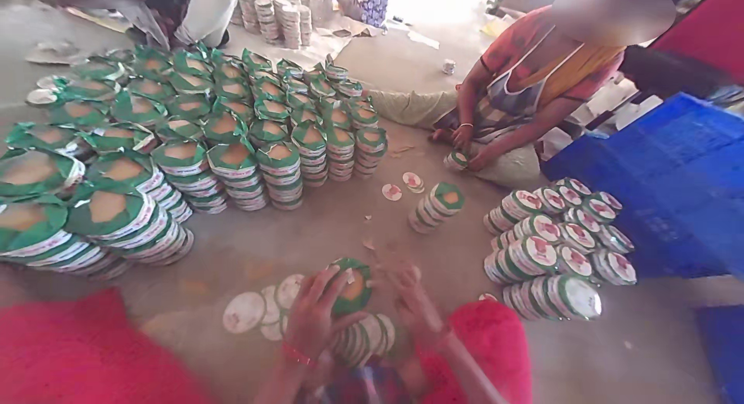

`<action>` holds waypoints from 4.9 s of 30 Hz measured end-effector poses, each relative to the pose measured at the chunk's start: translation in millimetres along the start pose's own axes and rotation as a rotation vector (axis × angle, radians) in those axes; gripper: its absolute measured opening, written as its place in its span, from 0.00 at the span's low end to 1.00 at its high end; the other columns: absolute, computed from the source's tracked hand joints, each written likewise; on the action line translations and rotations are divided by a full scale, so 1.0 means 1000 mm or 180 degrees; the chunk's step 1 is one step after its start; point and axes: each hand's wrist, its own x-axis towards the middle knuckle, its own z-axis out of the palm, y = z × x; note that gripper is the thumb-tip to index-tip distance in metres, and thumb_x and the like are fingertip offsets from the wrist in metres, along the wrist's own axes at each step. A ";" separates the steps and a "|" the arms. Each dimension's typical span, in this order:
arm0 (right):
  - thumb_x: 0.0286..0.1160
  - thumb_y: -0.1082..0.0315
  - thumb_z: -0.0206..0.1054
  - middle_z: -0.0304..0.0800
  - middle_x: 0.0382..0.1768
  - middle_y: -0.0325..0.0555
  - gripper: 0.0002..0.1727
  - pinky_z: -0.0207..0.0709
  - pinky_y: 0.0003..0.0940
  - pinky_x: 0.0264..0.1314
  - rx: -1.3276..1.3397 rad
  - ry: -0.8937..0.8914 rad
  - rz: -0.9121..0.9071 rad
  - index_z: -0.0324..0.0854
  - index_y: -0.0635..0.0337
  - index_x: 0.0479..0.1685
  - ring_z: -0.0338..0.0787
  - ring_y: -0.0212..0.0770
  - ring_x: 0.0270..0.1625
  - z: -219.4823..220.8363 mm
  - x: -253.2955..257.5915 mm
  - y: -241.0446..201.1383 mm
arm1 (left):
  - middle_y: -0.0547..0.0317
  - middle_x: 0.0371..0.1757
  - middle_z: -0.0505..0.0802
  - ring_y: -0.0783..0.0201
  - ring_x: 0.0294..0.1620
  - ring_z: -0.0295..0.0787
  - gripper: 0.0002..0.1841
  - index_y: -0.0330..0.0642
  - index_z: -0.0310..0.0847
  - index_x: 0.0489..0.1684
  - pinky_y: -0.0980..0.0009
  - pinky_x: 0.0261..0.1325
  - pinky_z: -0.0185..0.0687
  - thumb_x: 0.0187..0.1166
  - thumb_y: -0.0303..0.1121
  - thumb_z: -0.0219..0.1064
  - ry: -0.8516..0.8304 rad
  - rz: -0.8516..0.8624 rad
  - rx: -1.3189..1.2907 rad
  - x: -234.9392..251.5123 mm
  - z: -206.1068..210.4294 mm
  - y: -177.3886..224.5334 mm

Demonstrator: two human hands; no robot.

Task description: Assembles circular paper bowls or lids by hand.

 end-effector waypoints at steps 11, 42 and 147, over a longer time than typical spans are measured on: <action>0.83 0.64 0.53 0.81 0.79 0.39 0.24 0.64 0.57 0.83 -0.0176 0.0348 -0.0304 0.86 0.39 0.71 0.71 0.55 0.84 0.028 -0.028 -0.055 | 0.48 0.63 0.91 0.48 0.59 0.89 0.41 0.51 0.89 0.65 0.53 0.58 0.87 0.55 0.71 0.75 -0.0490 0.0204 -0.0428 0.012 -0.016 -0.021; 0.73 0.27 0.54 0.79 0.81 0.41 0.36 0.55 0.77 0.81 -0.1143 0.0544 0.0245 0.91 0.39 0.64 0.64 0.68 0.88 0.007 0.054 -0.069 | 0.35 0.76 0.80 0.56 0.79 0.77 0.68 0.21 0.49 0.84 0.63 0.81 0.72 0.39 0.45 0.91 -0.0179 -0.1150 -0.2159 -0.016 0.014 -0.011; 0.71 0.35 0.68 0.62 0.89 0.57 0.56 0.48 0.46 0.96 -0.0684 -0.0645 0.0154 0.54 0.68 0.91 0.59 0.50 0.93 0.023 0.026 -0.060 | 0.42 0.65 0.90 0.46 0.64 0.89 0.21 0.39 0.86 0.68 0.50 0.68 0.84 0.80 0.28 0.55 -0.0349 -0.1035 -0.0681 0.003 -0.015 0.010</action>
